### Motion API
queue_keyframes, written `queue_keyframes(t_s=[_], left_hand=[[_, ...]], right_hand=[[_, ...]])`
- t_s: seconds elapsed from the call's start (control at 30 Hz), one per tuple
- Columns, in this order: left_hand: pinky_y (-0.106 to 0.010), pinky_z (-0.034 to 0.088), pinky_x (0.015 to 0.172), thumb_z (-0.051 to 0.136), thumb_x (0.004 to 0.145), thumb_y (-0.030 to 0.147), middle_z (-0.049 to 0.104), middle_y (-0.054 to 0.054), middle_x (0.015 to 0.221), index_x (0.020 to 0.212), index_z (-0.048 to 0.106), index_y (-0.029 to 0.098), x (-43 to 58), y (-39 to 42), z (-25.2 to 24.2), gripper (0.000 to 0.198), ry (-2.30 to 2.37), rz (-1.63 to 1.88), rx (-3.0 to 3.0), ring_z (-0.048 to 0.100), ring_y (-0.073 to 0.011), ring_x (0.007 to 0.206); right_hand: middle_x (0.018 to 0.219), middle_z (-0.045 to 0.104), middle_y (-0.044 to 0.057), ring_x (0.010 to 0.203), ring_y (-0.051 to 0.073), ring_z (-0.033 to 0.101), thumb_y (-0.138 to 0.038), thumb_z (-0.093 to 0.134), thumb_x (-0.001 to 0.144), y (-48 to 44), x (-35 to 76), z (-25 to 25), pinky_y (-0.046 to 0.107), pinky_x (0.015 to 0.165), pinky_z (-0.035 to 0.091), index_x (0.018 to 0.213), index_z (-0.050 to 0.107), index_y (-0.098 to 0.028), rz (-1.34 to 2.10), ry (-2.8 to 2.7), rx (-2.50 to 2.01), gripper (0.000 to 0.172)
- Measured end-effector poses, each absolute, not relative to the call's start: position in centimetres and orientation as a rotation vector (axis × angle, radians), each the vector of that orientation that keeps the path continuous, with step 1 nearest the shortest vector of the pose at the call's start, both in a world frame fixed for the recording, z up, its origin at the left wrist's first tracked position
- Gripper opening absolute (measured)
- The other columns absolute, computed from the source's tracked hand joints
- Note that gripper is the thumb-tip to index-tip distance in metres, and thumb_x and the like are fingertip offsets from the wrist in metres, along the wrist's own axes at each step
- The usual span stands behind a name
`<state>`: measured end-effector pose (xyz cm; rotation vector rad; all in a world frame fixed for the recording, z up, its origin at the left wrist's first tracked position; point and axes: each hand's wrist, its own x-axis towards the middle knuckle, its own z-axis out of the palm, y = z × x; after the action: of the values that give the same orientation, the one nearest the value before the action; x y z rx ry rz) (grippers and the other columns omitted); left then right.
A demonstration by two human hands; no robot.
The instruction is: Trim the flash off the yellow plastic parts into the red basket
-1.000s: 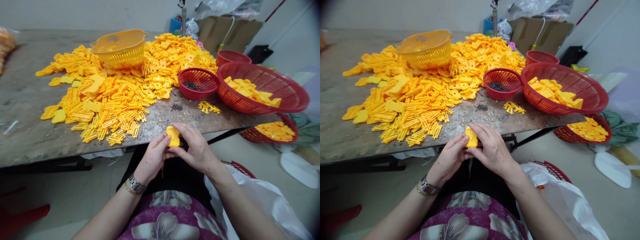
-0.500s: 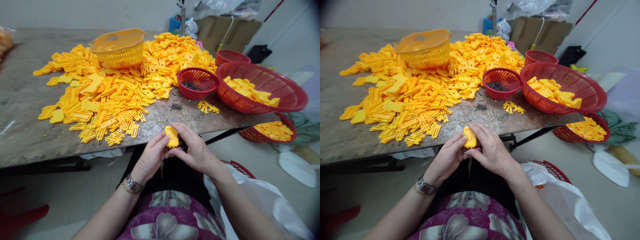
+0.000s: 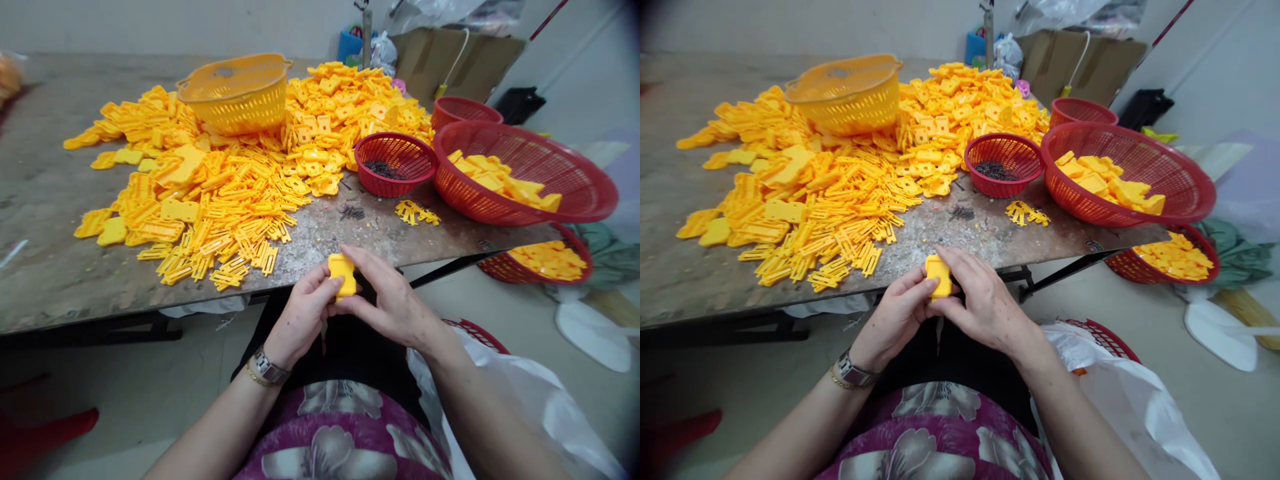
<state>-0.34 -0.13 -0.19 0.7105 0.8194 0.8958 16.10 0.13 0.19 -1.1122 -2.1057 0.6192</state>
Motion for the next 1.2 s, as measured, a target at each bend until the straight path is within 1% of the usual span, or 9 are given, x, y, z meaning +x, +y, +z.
queue_keyframes(t_s=[0.13, 0.27, 0.37, 0.5, 0.6, 0.7, 0.87, 1.03, 1.2], left_hand=[[-0.027, 0.053, 0.074, 0.058, 0.085, 0.028, 0.068, -0.005, 0.089, 0.101, 0.062, 0.015, -0.5, 0.0, -0.2, 0.020, 0.826, 0.895, 0.721, 0.065, -0.0148, 0.079], [-0.026, 0.053, 0.073, 0.057, 0.086, 0.027, 0.068, -0.006, 0.092, 0.104, 0.062, 0.015, -0.4, -0.1, -0.3, 0.022, 0.813, 0.915, 0.719, 0.065, -0.0141, 0.080], [-0.024, 0.054, 0.071, 0.055, 0.088, 0.029, 0.067, -0.007, 0.099, 0.108, 0.061, 0.017, -0.3, -0.1, -0.3, 0.024, 0.807, 0.927, 0.735, 0.064, -0.0141, 0.082], [-0.031, 0.056, 0.076, 0.056, 0.087, 0.031, 0.064, -0.007, 0.108, 0.113, 0.059, 0.019, -0.2, -0.2, 0.0, 0.028, 0.864, 0.877, 0.857, 0.065, -0.0165, 0.085], [-0.032, 0.055, 0.081, 0.056, 0.087, 0.032, 0.062, -0.007, 0.107, 0.112, 0.060, 0.019, -0.3, -0.3, 0.2, 0.028, 0.935, 0.866, 0.999, 0.064, -0.0186, 0.092], [-0.032, 0.052, 0.085, 0.055, 0.087, 0.032, 0.060, -0.006, 0.108, 0.111, 0.061, 0.020, -0.4, -0.5, 0.1, 0.027, 0.944, 0.873, 1.120, 0.060, -0.0194, 0.098], [-0.032, 0.050, 0.085, 0.054, 0.087, 0.032, 0.060, -0.005, 0.111, 0.112, 0.059, 0.021, -0.3, -0.6, -0.3, 0.028, 0.953, 0.842, 1.204, 0.059, -0.0202, 0.096], [-0.030, 0.045, 0.084, 0.050, 0.089, 0.030, 0.064, -0.005, 0.101, 0.106, 0.062, 0.020, -0.8, -0.3, -0.4, 0.023, 1.043, 0.792, 1.471, 0.058, -0.0197, 0.092], [-0.027, 0.044, 0.080, 0.050, 0.089, 0.029, 0.066, -0.003, 0.096, 0.102, 0.063, 0.022, -1.2, 0.0, -0.2, 0.019, 1.063, 0.737, 1.611, 0.060, -0.0187, 0.088]], right_hand=[[0.143, 0.044, 0.010, 0.132, 0.023, 0.041, -0.030, 0.064, 0.082, 0.0, 15.9, 0.2, 0.044, 0.108, 0.037, 0.143, 0.033, -0.022, 0.632, -2.120, -1.113, 0.069], [0.144, 0.042, 0.010, 0.133, 0.022, 0.038, -0.031, 0.063, 0.084, 0.0, 16.0, 0.2, 0.042, 0.111, 0.034, 0.143, 0.033, -0.020, 0.675, -2.091, -1.091, 0.067], [0.142, 0.046, 0.010, 0.129, 0.022, 0.044, -0.030, 0.056, 0.088, 0.0, 16.2, 0.1, 0.042, 0.107, 0.038, 0.141, 0.036, -0.021, 0.726, -1.993, -1.113, 0.057], [0.124, 0.061, 0.008, 0.107, 0.019, 0.060, -0.030, 0.052, 0.091, 0.1, 16.3, -0.2, 0.036, 0.091, 0.049, 0.130, 0.049, -0.021, 0.827, -1.789, -1.221, 0.041], [0.109, 0.067, 0.005, 0.097, 0.018, 0.063, -0.030, 0.055, 0.089, 0.3, 16.2, -0.1, 0.033, 0.087, 0.049, 0.114, 0.061, -0.020, 0.862, -1.722, -1.238, 0.027], [0.099, 0.069, 0.003, 0.091, 0.017, 0.063, -0.029, 0.056, 0.089, 0.3, 16.1, 0.0, 0.030, 0.082, 0.049, 0.101, 0.065, -0.021, 0.849, -1.682, -1.229, 0.018], [0.094, 0.068, 0.003, 0.086, 0.017, 0.063, -0.030, 0.054, 0.089, 0.3, 16.1, 0.2, 0.029, 0.078, 0.049, 0.098, 0.065, -0.020, 0.883, -1.616, -1.238, 0.017], [0.094, 0.068, 0.002, 0.088, 0.015, 0.061, -0.028, 0.054, 0.090, 0.4, 16.4, 0.9, 0.028, 0.080, 0.047, 0.098, 0.065, -0.021, 0.850, -1.737, -1.183, 0.016], [0.086, 0.067, 0.001, 0.082, 0.014, 0.060, -0.028, 0.054, 0.090, 0.4, 16.5, 1.7, 0.027, 0.078, 0.046, 0.092, 0.065, -0.020, 0.794, -1.831, -1.173, 0.013]])
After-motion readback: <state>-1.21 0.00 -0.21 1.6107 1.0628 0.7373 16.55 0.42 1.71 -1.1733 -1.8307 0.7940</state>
